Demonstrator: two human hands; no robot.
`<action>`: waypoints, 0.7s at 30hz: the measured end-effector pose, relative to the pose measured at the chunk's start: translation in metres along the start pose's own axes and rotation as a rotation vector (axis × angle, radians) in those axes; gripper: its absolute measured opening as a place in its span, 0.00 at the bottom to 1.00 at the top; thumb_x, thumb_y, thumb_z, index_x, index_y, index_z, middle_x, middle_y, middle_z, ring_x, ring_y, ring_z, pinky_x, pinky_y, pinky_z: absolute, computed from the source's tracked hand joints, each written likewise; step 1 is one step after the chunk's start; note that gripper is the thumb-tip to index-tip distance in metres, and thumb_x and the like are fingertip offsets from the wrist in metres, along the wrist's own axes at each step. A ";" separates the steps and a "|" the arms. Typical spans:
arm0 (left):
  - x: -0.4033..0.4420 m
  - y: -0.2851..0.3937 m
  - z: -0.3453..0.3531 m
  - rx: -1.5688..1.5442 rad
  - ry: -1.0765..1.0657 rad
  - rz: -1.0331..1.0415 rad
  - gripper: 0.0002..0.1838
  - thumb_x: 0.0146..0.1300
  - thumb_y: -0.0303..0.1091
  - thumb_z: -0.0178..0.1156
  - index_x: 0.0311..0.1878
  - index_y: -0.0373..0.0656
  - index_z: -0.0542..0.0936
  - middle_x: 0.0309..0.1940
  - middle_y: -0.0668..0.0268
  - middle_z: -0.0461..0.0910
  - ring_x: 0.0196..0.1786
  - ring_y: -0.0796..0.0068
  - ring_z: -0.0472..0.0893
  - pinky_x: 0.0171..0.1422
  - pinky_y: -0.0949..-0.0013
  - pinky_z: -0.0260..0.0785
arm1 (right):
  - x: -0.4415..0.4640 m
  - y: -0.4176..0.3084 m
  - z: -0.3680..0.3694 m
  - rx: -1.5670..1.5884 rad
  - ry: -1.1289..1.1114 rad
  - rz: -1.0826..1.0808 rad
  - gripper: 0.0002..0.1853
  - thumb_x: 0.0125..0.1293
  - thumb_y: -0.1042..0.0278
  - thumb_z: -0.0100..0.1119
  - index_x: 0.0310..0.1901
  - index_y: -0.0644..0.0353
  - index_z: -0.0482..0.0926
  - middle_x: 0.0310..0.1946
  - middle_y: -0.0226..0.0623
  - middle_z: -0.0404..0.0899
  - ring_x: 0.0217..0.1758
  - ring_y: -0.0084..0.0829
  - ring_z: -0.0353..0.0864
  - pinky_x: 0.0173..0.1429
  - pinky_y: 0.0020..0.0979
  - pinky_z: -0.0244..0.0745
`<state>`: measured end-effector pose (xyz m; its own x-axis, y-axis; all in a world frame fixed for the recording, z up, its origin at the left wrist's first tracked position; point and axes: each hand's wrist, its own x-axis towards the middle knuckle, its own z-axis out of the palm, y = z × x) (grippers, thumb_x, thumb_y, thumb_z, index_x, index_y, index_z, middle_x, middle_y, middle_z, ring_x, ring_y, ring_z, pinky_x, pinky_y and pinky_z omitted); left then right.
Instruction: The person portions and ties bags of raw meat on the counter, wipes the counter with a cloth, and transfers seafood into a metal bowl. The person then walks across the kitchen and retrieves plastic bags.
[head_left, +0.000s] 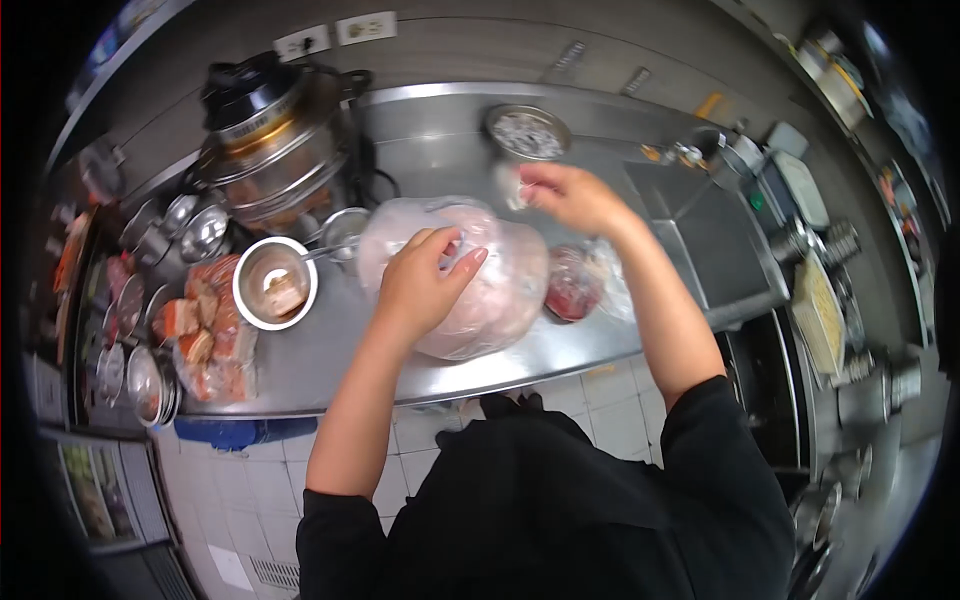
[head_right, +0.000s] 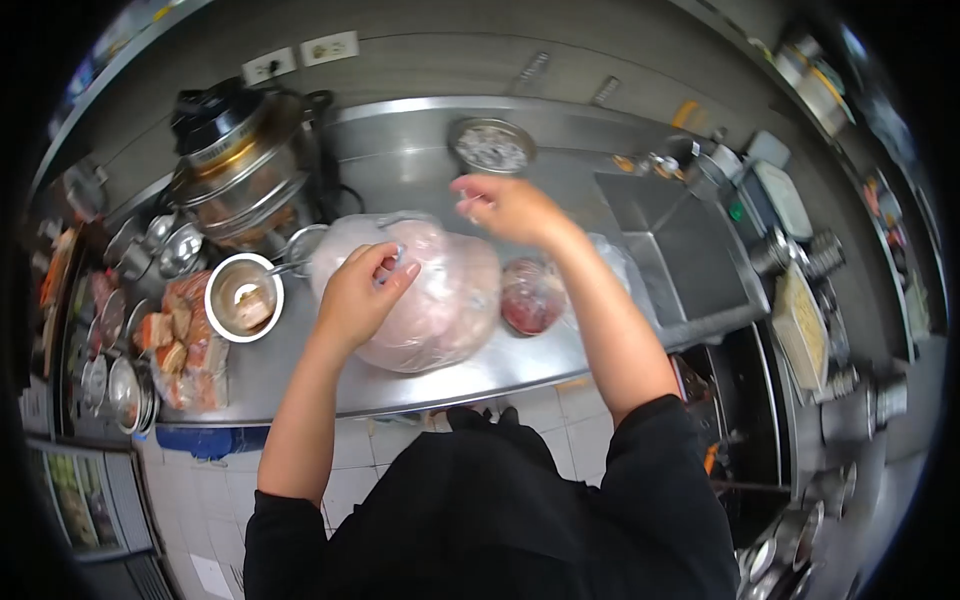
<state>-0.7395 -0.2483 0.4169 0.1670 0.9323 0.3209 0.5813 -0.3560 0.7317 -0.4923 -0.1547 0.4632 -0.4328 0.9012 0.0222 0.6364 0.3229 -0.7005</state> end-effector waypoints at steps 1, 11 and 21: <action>0.001 -0.011 0.023 0.126 0.073 0.088 0.29 0.61 0.49 0.67 0.56 0.36 0.77 0.49 0.55 0.78 0.48 0.62 0.79 0.48 0.63 0.73 | -0.012 0.023 -0.023 -0.048 0.058 0.101 0.27 0.66 0.56 0.61 0.64 0.55 0.73 0.59 0.47 0.78 0.62 0.40 0.78 0.64 0.38 0.72; -0.003 -0.012 0.059 0.227 0.296 0.057 0.20 0.60 0.32 0.65 0.55 0.35 0.77 0.51 0.55 0.77 0.53 0.59 0.78 0.59 0.63 0.69 | -0.133 0.251 0.036 -0.735 0.093 0.553 0.55 0.52 0.38 0.70 0.76 0.51 0.52 0.73 0.54 0.56 0.78 0.52 0.51 0.73 0.45 0.59; -0.063 0.080 0.143 0.131 0.600 -0.193 0.11 0.64 0.26 0.61 0.48 0.34 0.79 0.47 0.59 0.79 0.48 0.67 0.77 0.55 0.69 0.68 | -0.096 0.392 -0.023 -0.316 0.564 0.335 0.18 0.59 0.68 0.57 0.52 0.56 0.80 0.42 0.49 0.83 0.43 0.49 0.83 0.47 0.44 0.77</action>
<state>-0.5894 -0.3265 0.3696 -0.4028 0.7675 0.4988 0.6549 -0.1390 0.7428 -0.1867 -0.1086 0.2026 0.1586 0.9507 0.2665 0.8678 -0.0055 -0.4969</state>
